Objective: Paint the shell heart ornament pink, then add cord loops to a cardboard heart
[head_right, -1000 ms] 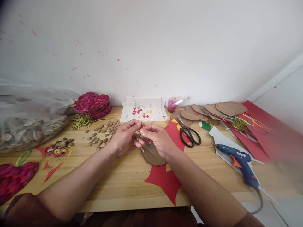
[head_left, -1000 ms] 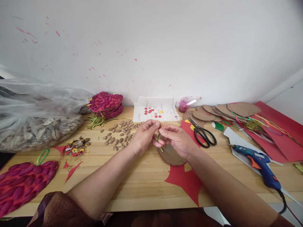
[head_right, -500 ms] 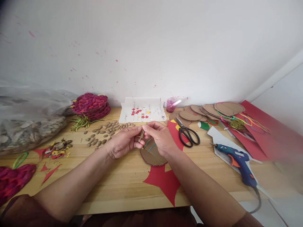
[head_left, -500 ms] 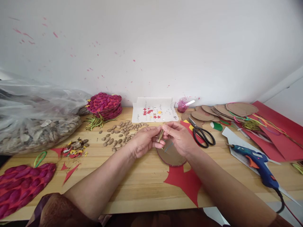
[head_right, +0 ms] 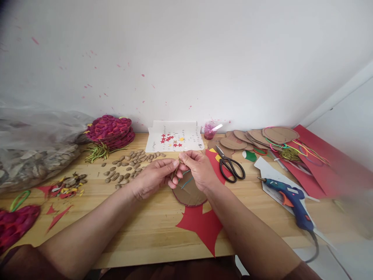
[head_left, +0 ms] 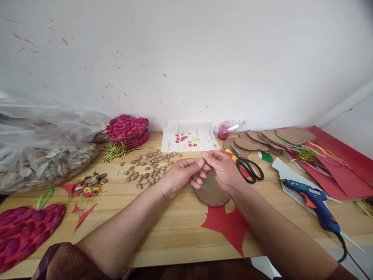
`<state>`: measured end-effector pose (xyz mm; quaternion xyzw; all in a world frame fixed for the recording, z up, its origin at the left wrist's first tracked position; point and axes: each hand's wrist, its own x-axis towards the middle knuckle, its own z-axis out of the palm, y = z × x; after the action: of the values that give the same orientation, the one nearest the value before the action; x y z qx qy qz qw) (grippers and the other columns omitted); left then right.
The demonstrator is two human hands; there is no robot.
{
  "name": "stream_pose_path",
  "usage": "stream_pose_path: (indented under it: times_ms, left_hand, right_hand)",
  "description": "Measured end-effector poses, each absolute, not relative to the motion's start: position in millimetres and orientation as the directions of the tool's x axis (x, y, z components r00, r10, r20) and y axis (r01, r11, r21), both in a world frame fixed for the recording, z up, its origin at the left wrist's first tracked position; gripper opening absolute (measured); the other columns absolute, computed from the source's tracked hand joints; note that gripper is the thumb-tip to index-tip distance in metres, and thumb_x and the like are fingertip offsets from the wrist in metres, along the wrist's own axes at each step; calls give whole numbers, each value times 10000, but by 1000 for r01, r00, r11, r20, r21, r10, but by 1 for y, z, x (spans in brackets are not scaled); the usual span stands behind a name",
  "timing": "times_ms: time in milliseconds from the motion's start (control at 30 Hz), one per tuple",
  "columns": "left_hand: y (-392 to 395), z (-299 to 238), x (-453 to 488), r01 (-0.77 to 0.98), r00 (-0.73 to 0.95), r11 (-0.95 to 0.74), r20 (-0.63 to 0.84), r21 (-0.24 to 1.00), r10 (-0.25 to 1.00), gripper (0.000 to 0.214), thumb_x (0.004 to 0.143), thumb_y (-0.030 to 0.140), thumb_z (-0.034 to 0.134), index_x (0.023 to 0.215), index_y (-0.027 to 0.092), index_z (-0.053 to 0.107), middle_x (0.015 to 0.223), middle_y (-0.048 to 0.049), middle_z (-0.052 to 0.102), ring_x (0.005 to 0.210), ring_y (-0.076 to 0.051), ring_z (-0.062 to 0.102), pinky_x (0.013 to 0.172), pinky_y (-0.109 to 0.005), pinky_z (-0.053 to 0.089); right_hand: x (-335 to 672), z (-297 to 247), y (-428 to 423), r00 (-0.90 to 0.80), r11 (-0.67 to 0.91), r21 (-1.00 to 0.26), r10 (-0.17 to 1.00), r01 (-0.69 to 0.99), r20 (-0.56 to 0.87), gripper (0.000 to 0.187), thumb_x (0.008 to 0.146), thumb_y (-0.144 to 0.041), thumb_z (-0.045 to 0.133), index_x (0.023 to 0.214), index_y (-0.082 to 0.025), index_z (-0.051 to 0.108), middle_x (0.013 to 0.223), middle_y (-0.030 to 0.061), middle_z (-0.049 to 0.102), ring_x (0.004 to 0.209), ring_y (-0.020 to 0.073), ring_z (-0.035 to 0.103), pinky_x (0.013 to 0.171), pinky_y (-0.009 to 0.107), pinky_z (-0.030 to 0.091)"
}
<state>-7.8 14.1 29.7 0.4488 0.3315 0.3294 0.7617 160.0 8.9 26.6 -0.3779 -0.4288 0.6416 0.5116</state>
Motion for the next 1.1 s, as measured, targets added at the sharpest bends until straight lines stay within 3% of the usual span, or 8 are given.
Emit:
stream_pose_path:
  times_ms: [133,300,433,500,633,800,933,1100]
  left_hand:
    - [14,26,-6,-88,575,302,-199,949,793,441,827,575,766,870,136,742,709,-19,652,545,-83,574,514,-198,506]
    - [16,32,-15,52,671,234,-207,971,712,450,878,604,668,786,164,668,781,-44,695,598,-111,606,494,-203,485]
    - [22,45,-31,289,722,111,-293,951,627,296,884,465,673,811,187,743,779,-37,705,725,-163,661,524,-207,491]
    - [26,50,-35,357,623,64,-289,932,727,155,831,334,715,798,192,769,764,-35,712,749,-179,667,557,-220,511]
    - [30,53,-34,21,246,65,-68,998,967,178,838,240,695,978,185,790,981,-76,771,917,-206,724,612,-228,549]
    - [25,46,-22,-422,300,278,-157,863,941,195,864,146,716,1056,147,749,1002,-92,769,944,-190,757,650,-209,587]
    - [18,41,-14,-429,461,457,-246,779,852,161,963,140,625,1059,121,754,921,-88,774,761,-152,759,687,-250,627]
    - [16,44,-13,-258,550,562,-359,786,754,309,1045,232,512,944,103,774,878,-128,796,685,-167,763,605,-243,616]
  right_hand:
    - [163,26,10,-215,-135,-949,974,-285,-74,394,810,-528,814,717,-214,594,521,-56,538,473,139,560,511,291,430]
    - [165,27,13,-21,6,-980,1000,-201,10,474,682,-603,878,670,-208,616,621,-35,550,582,105,472,571,266,382]
    - [167,31,16,18,16,-984,1000,-176,13,506,649,-649,871,668,-213,615,629,-36,526,583,105,411,560,268,336]
    - [169,33,16,40,13,-989,999,-151,7,504,649,-652,866,679,-213,620,630,-35,531,585,106,415,558,269,330]
    - [167,36,14,62,46,-997,997,-54,43,462,671,-614,862,687,-210,638,636,-40,536,603,106,432,591,274,357]
    - [160,31,10,51,96,-994,994,50,99,367,742,-549,830,708,-222,667,681,-27,592,632,118,498,617,283,404]
    - [157,25,10,41,99,-995,994,-4,98,348,745,-525,839,721,-229,657,710,-28,616,615,119,554,603,283,451]
    - [161,26,14,29,1,-989,1000,-146,-3,395,689,-548,878,731,-224,654,676,-38,626,577,108,554,579,273,450]
